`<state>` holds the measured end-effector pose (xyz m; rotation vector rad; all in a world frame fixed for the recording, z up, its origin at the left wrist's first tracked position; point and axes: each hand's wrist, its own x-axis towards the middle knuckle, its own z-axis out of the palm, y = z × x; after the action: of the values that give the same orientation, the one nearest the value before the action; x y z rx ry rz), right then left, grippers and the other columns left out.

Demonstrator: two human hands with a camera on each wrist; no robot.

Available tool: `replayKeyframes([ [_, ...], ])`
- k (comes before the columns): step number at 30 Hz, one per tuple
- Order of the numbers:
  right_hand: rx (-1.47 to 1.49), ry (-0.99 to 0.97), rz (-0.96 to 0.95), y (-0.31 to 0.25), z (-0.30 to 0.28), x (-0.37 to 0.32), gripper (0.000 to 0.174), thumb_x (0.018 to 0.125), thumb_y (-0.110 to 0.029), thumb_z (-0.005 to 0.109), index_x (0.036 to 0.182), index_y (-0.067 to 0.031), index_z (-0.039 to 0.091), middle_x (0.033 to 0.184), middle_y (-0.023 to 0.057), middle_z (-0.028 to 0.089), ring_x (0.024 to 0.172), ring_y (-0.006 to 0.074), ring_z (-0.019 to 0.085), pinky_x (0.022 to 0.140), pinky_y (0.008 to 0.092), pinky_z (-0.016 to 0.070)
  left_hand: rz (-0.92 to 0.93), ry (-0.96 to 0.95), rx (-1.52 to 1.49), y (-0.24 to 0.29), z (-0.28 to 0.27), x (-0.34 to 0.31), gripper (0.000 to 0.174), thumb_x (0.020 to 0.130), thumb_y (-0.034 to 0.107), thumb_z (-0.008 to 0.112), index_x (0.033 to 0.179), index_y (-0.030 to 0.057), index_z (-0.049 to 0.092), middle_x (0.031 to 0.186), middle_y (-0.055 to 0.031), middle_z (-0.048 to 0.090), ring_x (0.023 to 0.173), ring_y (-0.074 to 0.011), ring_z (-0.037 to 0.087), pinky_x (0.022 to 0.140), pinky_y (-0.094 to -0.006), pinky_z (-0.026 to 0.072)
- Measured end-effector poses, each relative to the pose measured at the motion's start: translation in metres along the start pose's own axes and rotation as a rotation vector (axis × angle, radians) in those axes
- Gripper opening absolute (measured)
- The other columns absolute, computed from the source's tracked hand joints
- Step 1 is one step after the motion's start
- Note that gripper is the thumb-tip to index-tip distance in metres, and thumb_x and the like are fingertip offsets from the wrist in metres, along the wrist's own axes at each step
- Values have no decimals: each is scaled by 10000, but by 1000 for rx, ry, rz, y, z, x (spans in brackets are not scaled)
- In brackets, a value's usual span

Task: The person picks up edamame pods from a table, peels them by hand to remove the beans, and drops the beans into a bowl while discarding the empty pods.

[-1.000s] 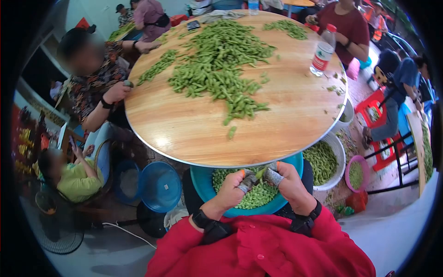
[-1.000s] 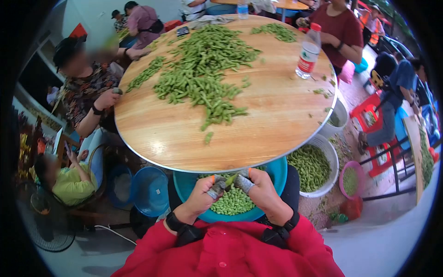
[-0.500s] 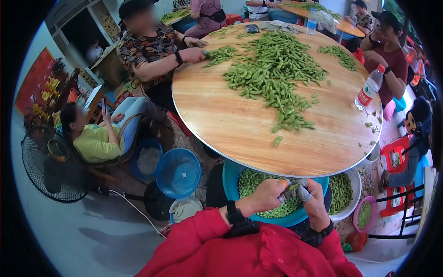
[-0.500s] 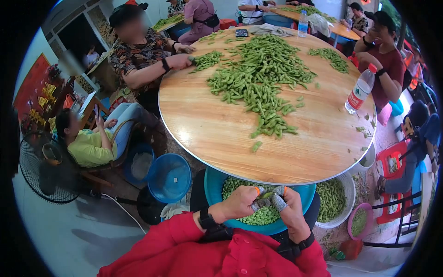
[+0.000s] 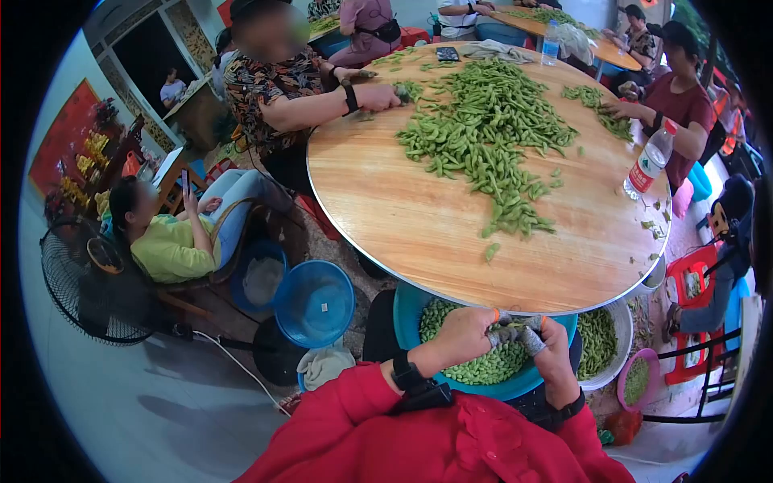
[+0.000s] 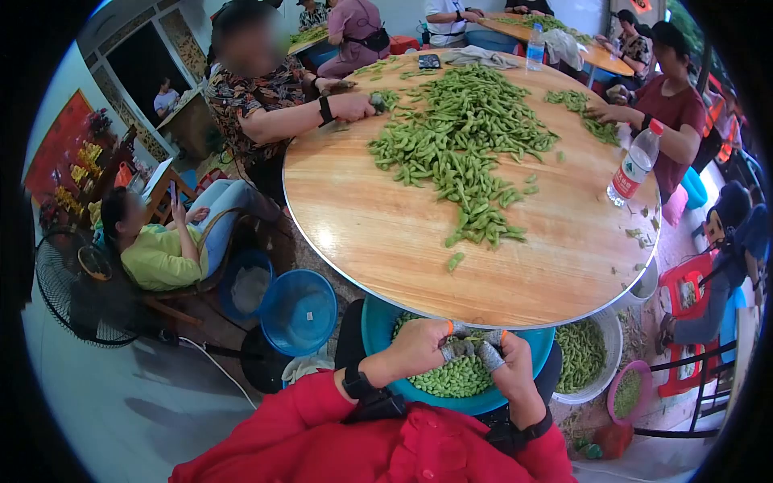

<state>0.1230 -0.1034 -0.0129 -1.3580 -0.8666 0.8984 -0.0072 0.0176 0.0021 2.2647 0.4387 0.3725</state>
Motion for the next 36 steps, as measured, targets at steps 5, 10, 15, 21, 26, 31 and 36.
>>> replayKeyframes([
  [5, -387, 26, -143, -6, 8, 0, 172, 740, 1, 537, 907, 4, 581, 743, 81, 594, 651, 133, 532, 592, 256, 424, -54, 31, -112, -12, 12, -1, 244, 722, 105, 555, 948, 13, 546, 751, -218, 563, 682, -332, 565, 588, -367, 446],
  [10, -574, 90, -264, 1, 15, 0, 106, 697, 14, 536, 800, -1, 552, 707, 190, 531, 654, 352, 533, 563, 347, 425, -105, 61, -203, -13, 26, 0, 211, 720, 15, 498, 928, 6, 532, 739, -142, 580, 668, -220, 570, 599, -307, 442],
  [15, -375, 113, -117, -9, 9, -3, 101, 768, -44, 549, 848, 11, 574, 708, 92, 571, 619, 164, 512, 555, 287, 406, -189, 100, -581, -16, 29, 1, 210, 748, -55, 414, 908, 8, 534, 766, -4, 542, 705, -60, 474, 634, -220, 412],
  [21, 208, 51, 184, -5, -12, -1, 139, 842, -154, 531, 862, -27, 586, 707, -50, 527, 620, 26, 425, 538, 190, 340, -119, -85, -281, -8, 12, -3, 187, 791, 61, 546, 965, -8, 538, 780, -76, 586, 724, -142, 573, 661, -257, 450],
  [26, 259, 18, 198, -10, -8, 1, 149, 848, -175, 511, 809, -40, 561, 655, -55, 484, 580, 40, 404, 511, 197, 322, 70, 14, -36, -10, 21, 1, 235, 748, 76, 596, 953, -19, 531, 773, -176, 586, 743, -302, 596, 655, -319, 462],
  [31, 296, -13, 283, -3, 0, 2, 169, 855, -190, 503, 786, -44, 553, 641, -28, 484, 570, 47, 409, 504, 191, 320, 193, 107, 176, -5, 18, 2, 231, 688, 62, 602, 892, -17, 528, 753, -177, 557, 696, -355, 549, 602, -383, 445],
  [36, 530, -60, 339, 1, 7, 0, 162, 859, -208, 521, 834, -51, 549, 698, -24, 497, 580, 42, 410, 512, 180, 331, 284, 220, 175, -9, 20, 0, 208, 669, 19, 569, 867, -20, 520, 750, -175, 542, 678, -363, 532, 588, -404, 434],
])
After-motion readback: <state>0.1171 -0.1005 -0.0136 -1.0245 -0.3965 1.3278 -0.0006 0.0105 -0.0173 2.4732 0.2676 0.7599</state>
